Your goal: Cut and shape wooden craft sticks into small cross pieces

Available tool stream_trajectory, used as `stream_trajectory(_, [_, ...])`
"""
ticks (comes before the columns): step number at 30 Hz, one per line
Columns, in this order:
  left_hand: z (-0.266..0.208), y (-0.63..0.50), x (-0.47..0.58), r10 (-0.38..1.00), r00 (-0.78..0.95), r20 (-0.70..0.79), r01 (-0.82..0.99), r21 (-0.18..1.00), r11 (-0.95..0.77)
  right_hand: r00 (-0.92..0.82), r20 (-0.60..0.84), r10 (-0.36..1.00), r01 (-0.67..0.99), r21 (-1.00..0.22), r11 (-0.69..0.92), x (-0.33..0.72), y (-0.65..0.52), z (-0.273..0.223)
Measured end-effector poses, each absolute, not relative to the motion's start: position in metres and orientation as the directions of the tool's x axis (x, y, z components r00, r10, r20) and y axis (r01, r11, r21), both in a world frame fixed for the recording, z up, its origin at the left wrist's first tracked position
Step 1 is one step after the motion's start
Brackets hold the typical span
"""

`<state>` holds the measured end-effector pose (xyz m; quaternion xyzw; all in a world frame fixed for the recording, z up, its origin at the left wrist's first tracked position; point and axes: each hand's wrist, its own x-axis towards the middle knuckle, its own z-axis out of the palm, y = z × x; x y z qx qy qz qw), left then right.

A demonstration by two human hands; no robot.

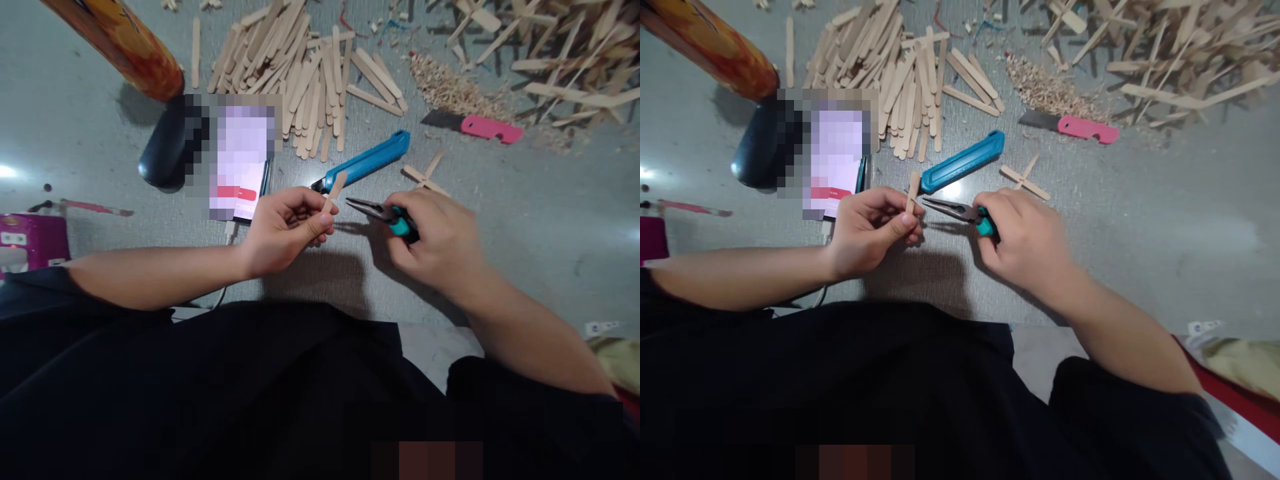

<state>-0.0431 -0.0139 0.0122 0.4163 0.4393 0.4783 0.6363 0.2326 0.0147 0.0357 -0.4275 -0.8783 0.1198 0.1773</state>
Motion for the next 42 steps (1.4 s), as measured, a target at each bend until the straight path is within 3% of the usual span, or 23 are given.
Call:
stream_trajectory(13, [0.0106, -0.0154, -0.0445, 0.972, 0.183, -0.147, -0.232, 0.954, 0.188, -0.625, 0.198, 0.755, 0.689, -0.314, 0.653, 0.2303, 0.0192, 0.0353])
stream_trajectory(21, [0.0126, -0.0151, -0.0433, 0.977, 0.156, -0.142, -0.237, 0.955, 0.177, -0.621, 0.209, 0.755, 0.739, -0.166, 0.653, 0.2342, 0.0206, 0.0381])
stream_trajectory(31, [0.0108, -0.0187, -0.0449, 0.986, 0.162, -0.038, -0.106, 0.993, 0.055, -0.615, 0.158, 0.772, 0.704, -0.331, 0.629, 0.2305, 0.0141, 0.0378])
stream_trajectory(42, [0.0146, -0.0185, -0.0461, 0.987, 0.149, 0.065, 0.004, 0.998, -0.067, -0.611, 0.120, 0.783, 0.683, -0.420, 0.598, 0.2293, 0.0140, 0.0408])
